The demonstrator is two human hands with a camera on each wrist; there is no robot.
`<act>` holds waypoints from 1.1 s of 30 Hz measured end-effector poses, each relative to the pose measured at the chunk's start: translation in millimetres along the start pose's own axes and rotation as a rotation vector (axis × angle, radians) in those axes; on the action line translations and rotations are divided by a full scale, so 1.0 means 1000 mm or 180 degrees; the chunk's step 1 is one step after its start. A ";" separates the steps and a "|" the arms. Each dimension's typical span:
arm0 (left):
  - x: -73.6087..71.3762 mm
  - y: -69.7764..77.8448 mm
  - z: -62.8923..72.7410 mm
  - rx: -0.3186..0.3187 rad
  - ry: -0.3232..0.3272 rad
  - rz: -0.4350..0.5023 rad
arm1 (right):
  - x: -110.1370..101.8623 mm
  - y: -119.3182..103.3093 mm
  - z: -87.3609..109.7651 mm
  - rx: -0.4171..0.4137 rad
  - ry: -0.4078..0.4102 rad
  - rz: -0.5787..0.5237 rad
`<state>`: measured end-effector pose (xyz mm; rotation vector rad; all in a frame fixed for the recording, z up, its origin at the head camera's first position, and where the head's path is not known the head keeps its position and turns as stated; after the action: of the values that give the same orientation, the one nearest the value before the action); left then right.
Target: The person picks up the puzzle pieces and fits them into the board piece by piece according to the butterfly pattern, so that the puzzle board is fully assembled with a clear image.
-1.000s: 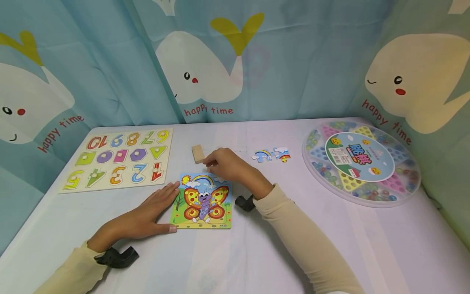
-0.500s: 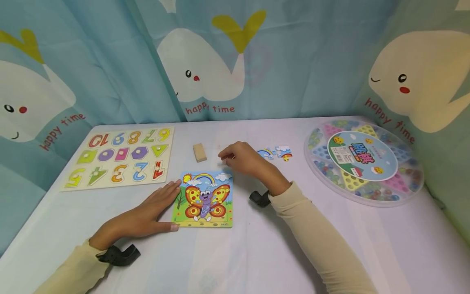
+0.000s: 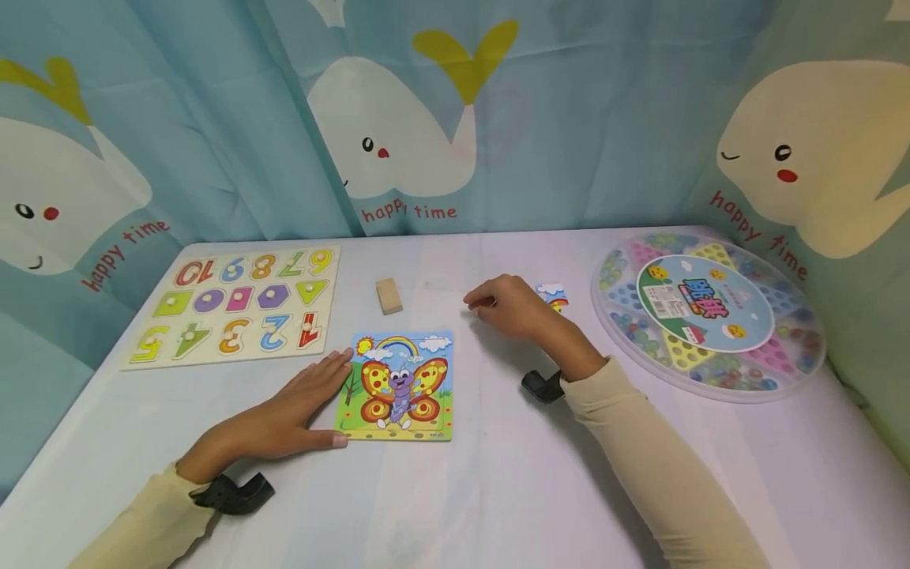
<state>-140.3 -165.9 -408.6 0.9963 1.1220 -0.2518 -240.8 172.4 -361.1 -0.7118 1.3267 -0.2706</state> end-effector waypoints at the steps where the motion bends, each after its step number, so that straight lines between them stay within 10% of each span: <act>1: 0.000 0.000 0.000 -0.0003 -0.0002 0.0006 | -0.002 0.002 0.001 0.0017 0.0023 0.0017; 33: 0.000 0.000 -0.001 -0.0049 -0.0023 0.0045 | -0.026 0.049 -0.005 0.0524 0.0030 0.0247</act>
<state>-141.0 -165.2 -408.3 0.9887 1.1084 -0.2348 -262.5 222.9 -370.5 -0.5200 1.3213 -0.3171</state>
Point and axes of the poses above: each hand's wrist, its own z-axis away from the middle knuckle, its own x-axis out of the palm, y = z × x, the point moved 2 cm from there along -z, towards the middle knuckle, and after that the axes turned 12 degrees about x, right-handed, at the moved point
